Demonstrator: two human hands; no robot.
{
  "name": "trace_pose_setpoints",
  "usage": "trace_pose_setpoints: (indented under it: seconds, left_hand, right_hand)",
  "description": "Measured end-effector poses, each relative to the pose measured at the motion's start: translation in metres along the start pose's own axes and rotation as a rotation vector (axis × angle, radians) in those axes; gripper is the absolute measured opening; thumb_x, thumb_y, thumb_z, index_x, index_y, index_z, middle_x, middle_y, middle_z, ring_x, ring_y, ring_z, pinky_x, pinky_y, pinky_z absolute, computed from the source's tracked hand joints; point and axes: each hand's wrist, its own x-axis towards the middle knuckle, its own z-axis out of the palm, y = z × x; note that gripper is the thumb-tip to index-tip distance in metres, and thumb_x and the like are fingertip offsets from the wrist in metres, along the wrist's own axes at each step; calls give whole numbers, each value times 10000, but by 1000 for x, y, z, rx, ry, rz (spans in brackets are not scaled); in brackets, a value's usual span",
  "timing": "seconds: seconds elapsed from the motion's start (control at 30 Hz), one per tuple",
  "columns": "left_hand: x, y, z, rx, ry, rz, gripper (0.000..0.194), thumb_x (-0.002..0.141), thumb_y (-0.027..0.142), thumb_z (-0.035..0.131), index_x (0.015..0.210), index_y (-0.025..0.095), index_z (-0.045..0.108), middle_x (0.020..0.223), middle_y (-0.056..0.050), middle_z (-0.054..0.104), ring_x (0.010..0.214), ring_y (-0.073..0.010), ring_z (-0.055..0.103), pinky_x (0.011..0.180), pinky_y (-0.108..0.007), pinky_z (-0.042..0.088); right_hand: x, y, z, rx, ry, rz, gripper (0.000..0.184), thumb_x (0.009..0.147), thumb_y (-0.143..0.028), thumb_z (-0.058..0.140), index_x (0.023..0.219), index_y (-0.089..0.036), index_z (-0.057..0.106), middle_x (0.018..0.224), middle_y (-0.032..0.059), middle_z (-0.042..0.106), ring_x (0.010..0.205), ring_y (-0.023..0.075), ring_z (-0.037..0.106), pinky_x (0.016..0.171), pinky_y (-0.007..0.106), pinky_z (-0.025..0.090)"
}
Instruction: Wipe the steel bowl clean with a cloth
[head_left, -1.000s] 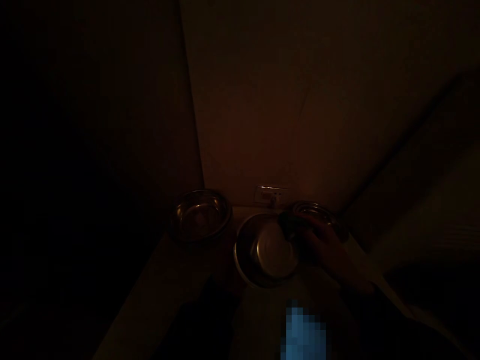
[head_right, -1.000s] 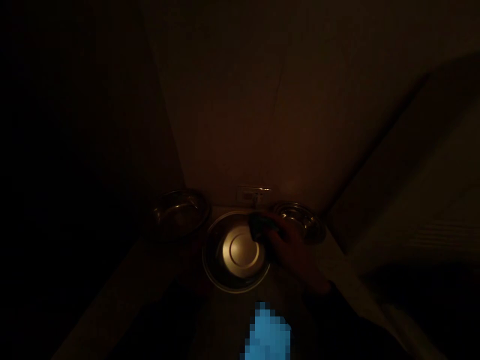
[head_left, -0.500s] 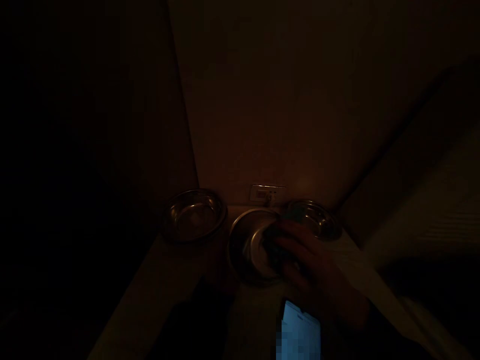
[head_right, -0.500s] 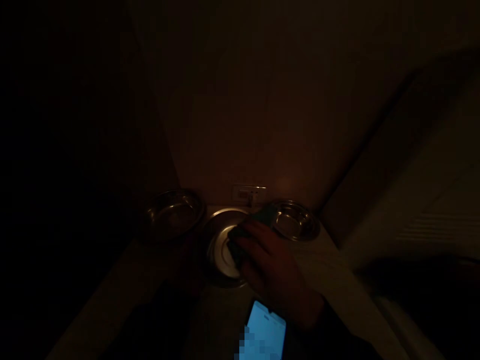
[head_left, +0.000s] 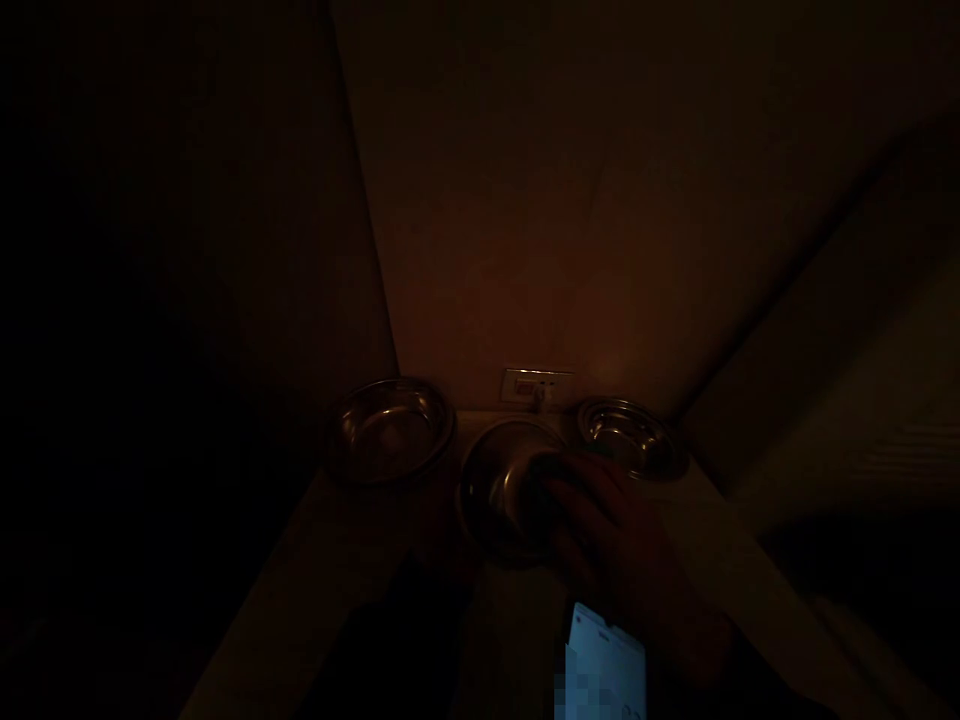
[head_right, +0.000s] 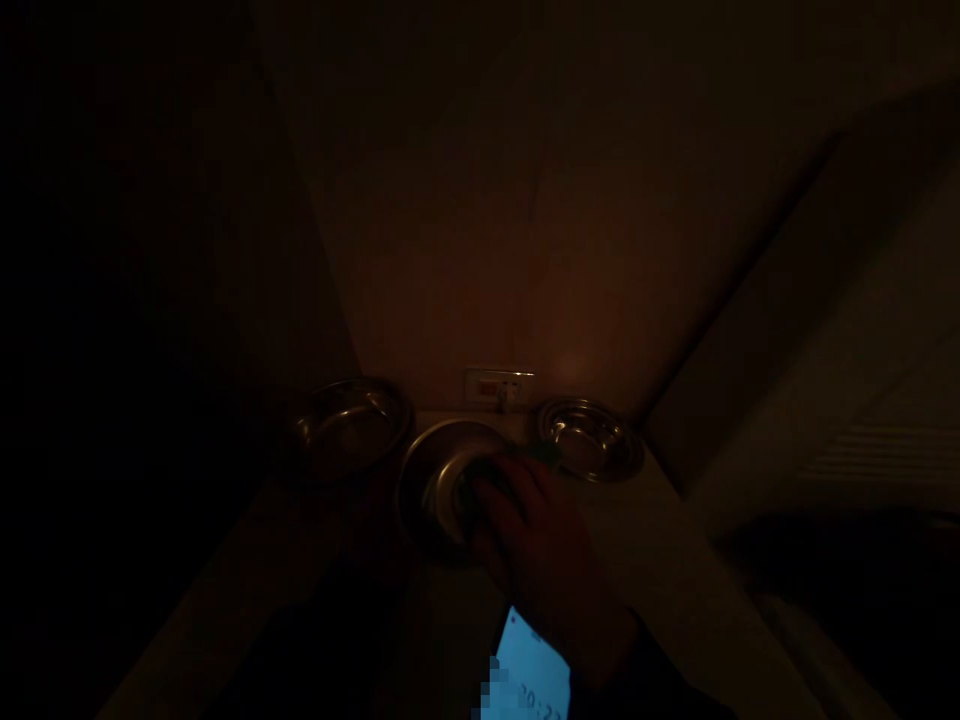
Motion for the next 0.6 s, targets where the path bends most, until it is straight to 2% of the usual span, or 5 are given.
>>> trace_pose_setpoints:
  seconds: [0.13, 0.27, 0.37, 0.5, 0.6]
  left_hand:
    - [1, -2, 0, 31, -35, 44, 391, 890, 408, 486, 1047, 123, 703, 853, -104, 752, 957, -272, 680, 918, -409, 493]
    - [0, -4, 4, 74, -12, 46, 448, 879, 454, 498, 1087, 104, 686, 884, -118, 747, 983, -293, 668, 937, -436, 482]
    - [-1, -3, 6, 104, -9, 29, 466, 874, 469, 517, 1110, 97, 670, 974, -145, 732, 1032, -299, 648, 951, -449, 471]
    - [1, 1, 3, 112, -9, 59, 478, 884, 497, 507, 1189, 141, 604, 1146, -128, 672, 1064, -252, 629, 947, -475, 471]
    - [4, 1, -3, 116, 0, 84, 468, 890, 480, 509, 1202, 142, 595, 1153, -126, 669, 1070, -249, 624, 953, -481, 463]
  right_hand:
    - [-4, -10, 0, -6, -29, -42, 274, 887, -154, 508, 1138, -109, 609, 1166, 168, 609, 1076, 295, 525, 830, 465, 554]
    - [-8, -13, -2, -37, -57, -75, 276, 893, -165, 504, 1141, -113, 613, 1170, 164, 617, 1077, 309, 534, 816, 472, 556]
    - [-6, -8, -4, -50, -57, -66, 280, 897, -171, 514, 1154, -103, 602, 1170, 171, 616, 1069, 311, 541, 815, 475, 553]
    - [-4, 3, -5, -64, -24, -12, 288, 911, -183, 498, 1172, -99, 586, 1171, 185, 598, 1044, 299, 557, 798, 460, 555]
    - [-6, 9, -5, -52, -18, 20, 291, 919, -194, 489, 1181, -107, 581, 1163, 184, 591, 1012, 276, 578, 782, 423, 563]
